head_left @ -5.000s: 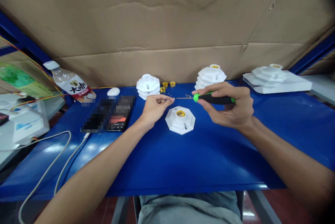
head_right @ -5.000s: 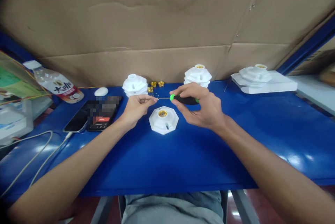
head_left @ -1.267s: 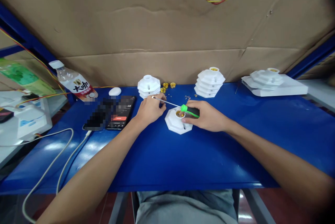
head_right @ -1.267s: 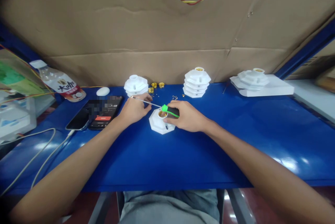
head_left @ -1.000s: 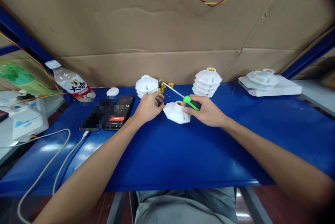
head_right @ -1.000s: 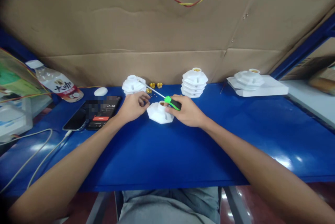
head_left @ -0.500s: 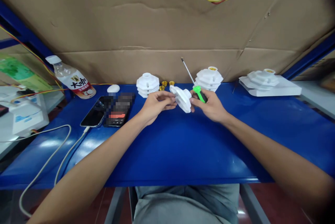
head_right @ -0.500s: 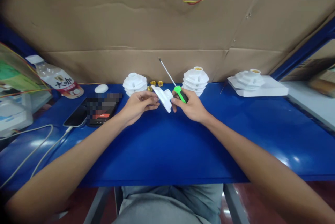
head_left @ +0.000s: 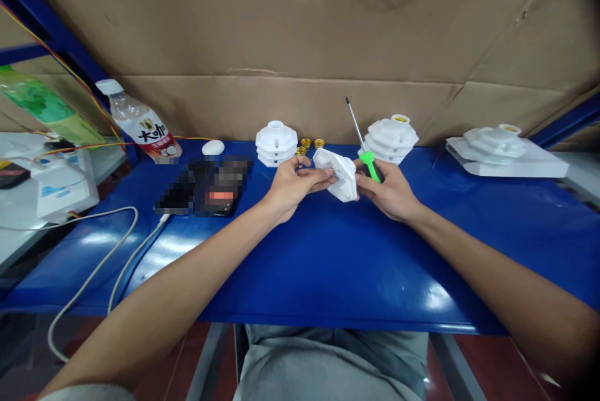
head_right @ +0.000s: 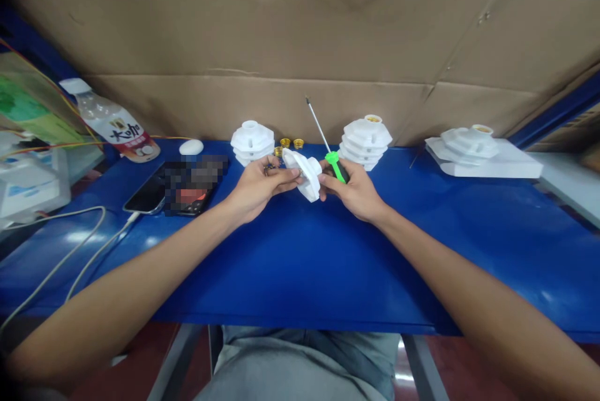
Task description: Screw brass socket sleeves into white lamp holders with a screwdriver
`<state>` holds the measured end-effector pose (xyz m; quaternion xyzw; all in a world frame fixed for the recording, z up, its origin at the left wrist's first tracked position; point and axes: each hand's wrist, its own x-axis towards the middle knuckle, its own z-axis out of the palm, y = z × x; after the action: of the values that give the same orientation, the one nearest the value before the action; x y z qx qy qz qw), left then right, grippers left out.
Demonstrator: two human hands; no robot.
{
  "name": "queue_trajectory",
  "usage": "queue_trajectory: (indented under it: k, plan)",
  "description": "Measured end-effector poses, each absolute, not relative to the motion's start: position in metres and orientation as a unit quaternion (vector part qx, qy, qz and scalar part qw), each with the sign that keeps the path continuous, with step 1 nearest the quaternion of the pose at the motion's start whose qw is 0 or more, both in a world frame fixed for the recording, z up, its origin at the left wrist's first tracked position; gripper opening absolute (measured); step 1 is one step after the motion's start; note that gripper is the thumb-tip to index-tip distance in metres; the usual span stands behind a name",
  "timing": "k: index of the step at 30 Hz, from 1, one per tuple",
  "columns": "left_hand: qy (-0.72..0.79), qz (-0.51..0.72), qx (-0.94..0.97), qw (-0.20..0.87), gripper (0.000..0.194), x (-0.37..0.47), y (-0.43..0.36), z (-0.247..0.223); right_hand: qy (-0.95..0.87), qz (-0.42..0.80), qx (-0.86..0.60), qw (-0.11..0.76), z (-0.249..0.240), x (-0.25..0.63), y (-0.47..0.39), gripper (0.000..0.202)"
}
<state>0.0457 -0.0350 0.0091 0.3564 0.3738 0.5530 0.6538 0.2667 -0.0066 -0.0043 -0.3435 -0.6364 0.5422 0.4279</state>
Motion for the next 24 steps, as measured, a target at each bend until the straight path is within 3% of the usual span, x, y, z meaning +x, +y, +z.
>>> queue_trajectory:
  k: [24]
  plan:
    - [0.403,0.559,0.332,0.644,0.043,0.045,-0.033,0.009,-0.542,0.628,-0.371,0.417,-0.011,0.259,-0.007,0.031]
